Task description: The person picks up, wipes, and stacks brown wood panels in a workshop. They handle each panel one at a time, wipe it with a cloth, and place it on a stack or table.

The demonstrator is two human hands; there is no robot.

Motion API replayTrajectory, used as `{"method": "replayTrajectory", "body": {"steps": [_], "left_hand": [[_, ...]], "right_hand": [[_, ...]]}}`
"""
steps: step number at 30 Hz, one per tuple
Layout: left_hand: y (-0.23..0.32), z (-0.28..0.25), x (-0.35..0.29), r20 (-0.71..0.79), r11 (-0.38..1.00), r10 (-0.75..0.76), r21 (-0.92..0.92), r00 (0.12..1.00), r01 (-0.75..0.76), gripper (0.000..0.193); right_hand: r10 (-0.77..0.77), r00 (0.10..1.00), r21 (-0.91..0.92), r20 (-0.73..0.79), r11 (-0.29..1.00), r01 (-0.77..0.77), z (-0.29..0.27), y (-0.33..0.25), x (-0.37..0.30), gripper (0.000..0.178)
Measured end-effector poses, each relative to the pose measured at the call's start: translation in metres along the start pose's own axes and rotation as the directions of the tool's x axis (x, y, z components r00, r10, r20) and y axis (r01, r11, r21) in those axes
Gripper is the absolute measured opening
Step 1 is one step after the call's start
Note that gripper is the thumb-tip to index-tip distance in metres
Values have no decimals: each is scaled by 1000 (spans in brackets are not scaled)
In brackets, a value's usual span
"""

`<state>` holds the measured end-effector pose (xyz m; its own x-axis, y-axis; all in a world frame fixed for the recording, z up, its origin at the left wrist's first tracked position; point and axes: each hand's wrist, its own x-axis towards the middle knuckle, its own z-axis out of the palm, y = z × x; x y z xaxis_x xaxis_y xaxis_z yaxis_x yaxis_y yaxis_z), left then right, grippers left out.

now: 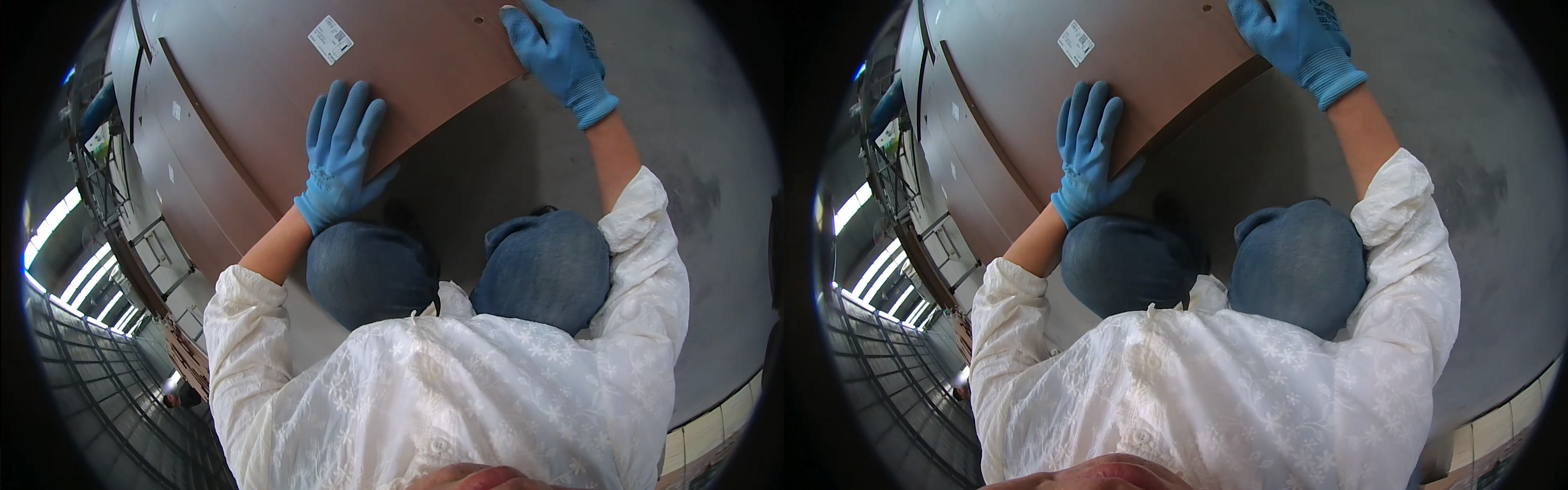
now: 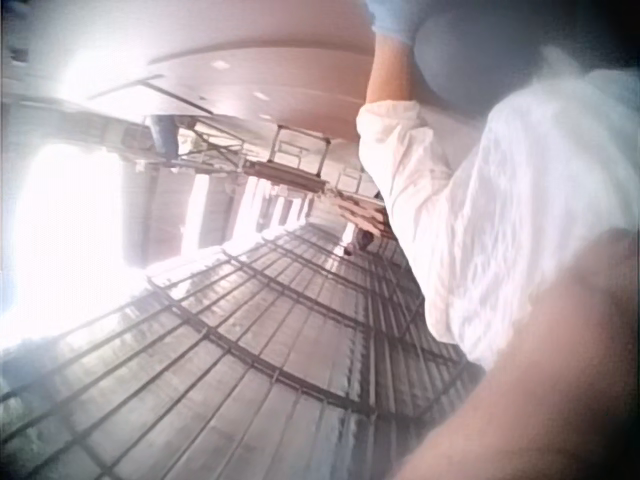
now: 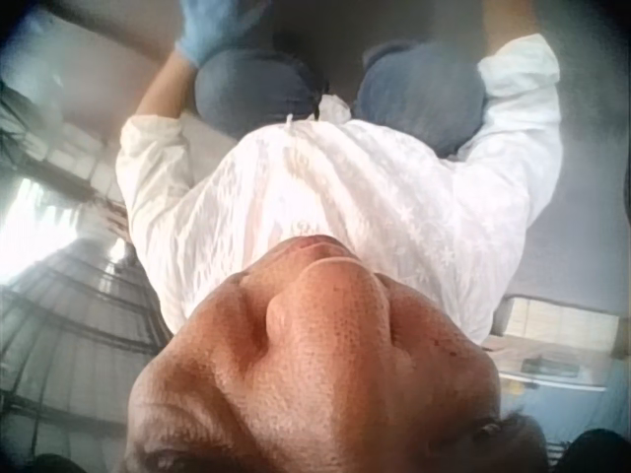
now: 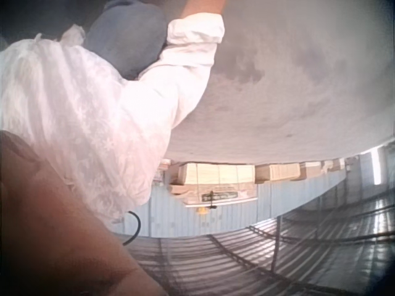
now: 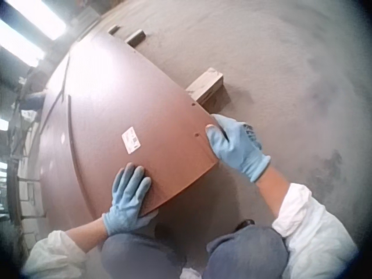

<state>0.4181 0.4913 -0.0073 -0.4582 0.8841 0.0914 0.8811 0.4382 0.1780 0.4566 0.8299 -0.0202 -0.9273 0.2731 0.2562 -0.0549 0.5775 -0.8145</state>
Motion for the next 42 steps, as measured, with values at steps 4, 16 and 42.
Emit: {"method": "replayTrajectory", "body": {"steps": [4, 16, 42], "left_hand": [[0, 0, 1, 8, 1000, -1, -1, 1000, 1, 93], [5, -2, 4, -8, 999, -14, -39, 1000, 14, 93], [5, -1, 7, 15, 999, 6, -37, 1000, -5, 91]], "right_hand": [[23, 1000, 14, -22, 1000, -23, 0, 1, 1, 35], [-21, 998, 348, 53, 937, 1, -14, 60, -20, 44], [-368, 930, -220, -21, 909, 355, -21, 77, -44, 32]]}}
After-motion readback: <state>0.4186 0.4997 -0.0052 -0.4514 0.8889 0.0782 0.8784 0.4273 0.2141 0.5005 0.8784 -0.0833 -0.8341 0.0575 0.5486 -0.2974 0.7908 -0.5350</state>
